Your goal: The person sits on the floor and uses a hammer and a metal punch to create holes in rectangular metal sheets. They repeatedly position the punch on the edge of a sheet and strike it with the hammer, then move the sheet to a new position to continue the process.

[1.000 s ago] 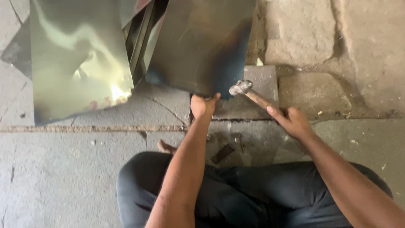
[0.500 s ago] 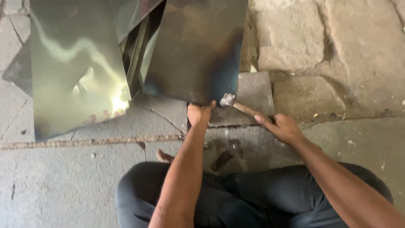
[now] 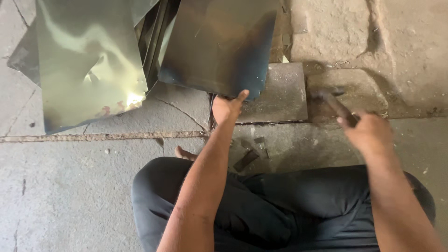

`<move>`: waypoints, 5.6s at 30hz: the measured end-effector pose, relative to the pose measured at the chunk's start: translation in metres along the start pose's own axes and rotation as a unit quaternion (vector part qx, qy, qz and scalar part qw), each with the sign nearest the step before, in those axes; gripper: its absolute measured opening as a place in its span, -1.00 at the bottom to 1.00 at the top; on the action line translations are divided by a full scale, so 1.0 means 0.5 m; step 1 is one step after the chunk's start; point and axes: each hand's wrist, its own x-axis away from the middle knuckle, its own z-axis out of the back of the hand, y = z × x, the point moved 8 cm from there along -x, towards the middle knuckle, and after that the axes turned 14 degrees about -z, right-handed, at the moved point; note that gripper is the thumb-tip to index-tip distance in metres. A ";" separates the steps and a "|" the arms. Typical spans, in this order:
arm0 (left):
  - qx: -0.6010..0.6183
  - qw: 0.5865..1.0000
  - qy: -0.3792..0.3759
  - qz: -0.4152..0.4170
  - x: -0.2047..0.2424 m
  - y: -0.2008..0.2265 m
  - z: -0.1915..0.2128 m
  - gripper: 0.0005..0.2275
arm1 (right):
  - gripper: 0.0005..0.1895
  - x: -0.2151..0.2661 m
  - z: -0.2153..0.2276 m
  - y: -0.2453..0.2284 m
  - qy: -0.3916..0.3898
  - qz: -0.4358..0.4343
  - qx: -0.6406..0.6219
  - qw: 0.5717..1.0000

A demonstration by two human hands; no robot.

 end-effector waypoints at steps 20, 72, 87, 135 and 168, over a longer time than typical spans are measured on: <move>0.427 0.902 -0.068 -0.010 -0.005 0.055 -0.077 -0.57 | -0.74 0.163 -0.147 -0.356 0.001 0.287 -0.385 0.877; -0.269 0.962 0.013 -0.040 -0.005 0.017 0.084 -0.53 | -0.62 -0.018 -0.323 -0.345 -0.315 0.014 -0.701 0.639; -0.456 0.886 -0.076 -0.044 -0.015 -0.096 0.103 -0.60 | -0.70 0.059 -0.107 -0.238 -0.273 0.051 -0.649 0.709; 0.031 0.926 -0.183 -0.329 0.050 0.156 -0.050 -0.86 | -0.21 -0.132 -0.098 0.058 -0.088 0.010 -0.009 0.996; -0.050 0.885 -0.178 -0.428 0.080 0.150 -0.063 -0.79 | -0.45 0.324 0.144 -0.097 -0.275 0.107 -0.450 0.843</move>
